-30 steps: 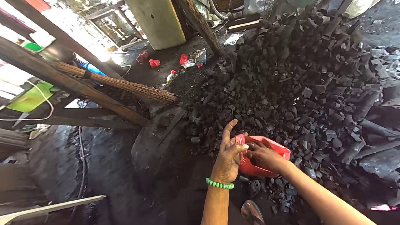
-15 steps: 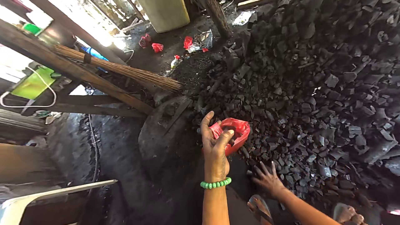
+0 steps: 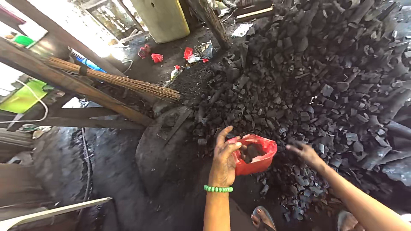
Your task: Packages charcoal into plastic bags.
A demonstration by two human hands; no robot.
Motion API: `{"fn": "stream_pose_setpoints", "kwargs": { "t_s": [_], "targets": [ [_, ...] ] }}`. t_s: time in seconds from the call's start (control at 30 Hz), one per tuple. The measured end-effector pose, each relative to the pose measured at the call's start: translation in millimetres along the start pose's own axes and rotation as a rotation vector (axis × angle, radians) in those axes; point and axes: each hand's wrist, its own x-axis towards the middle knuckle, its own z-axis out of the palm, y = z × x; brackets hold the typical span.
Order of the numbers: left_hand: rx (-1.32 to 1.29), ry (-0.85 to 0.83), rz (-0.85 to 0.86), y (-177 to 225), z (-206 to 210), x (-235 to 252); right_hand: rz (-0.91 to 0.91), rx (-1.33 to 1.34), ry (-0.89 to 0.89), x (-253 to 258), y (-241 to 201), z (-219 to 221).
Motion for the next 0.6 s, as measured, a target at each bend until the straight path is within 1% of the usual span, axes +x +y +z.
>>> {"fn": "stream_pose_setpoints", "kwargs": {
  "t_s": [0.03,0.1,0.13,0.17,0.2,0.23,0.27,0.3,0.37,0.4,0.43,0.47,0.5,0.6],
  "targets": [
    [0.017,-0.060,-0.024,-4,4,0,0.038,0.269,0.043,-2,-13,-6],
    [0.023,-0.156,-0.054,-12,15,0,0.003,0.715,0.054,-12,-38,-16],
    [0.020,-0.201,-0.069,-15,21,0,-0.046,0.902,0.009,-19,-50,-18],
    [0.017,-0.240,-0.080,-18,26,0,-0.098,1.034,-0.066,-26,-61,-17],
    [0.003,-0.266,-0.087,-20,31,-1,-0.137,1.069,-0.137,-34,-72,-13],
    [-0.015,-0.288,-0.092,-23,34,-1,-0.168,0.985,-0.197,-41,-81,-6],
    [-0.037,-0.305,-0.091,-24,36,-1,-0.210,0.824,-0.251,-45,-85,3],
    [-0.059,-0.315,-0.087,-26,38,-1,-0.257,0.592,-0.291,-46,-86,12],
    [-0.086,-0.326,-0.080,-27,38,-1,-0.358,-0.024,-0.337,-45,-88,26],
    [-0.083,-0.318,-0.079,-26,37,-1,-0.385,-0.242,-0.355,-43,-88,32],
    [-0.069,-0.295,-0.078,-24,37,-3,-0.392,-0.287,-0.348,-43,-88,33],
    [-0.050,-0.259,-0.077,-21,37,-4,-0.382,-0.196,-0.301,-45,-90,31],
    [-0.024,-0.201,-0.071,-18,36,-6,-0.348,-0.018,-0.231,-47,-91,25],
    [0.031,-0.037,-0.055,-11,30,-11,-0.201,0.667,0.010,-32,-76,2]
  ]
}}
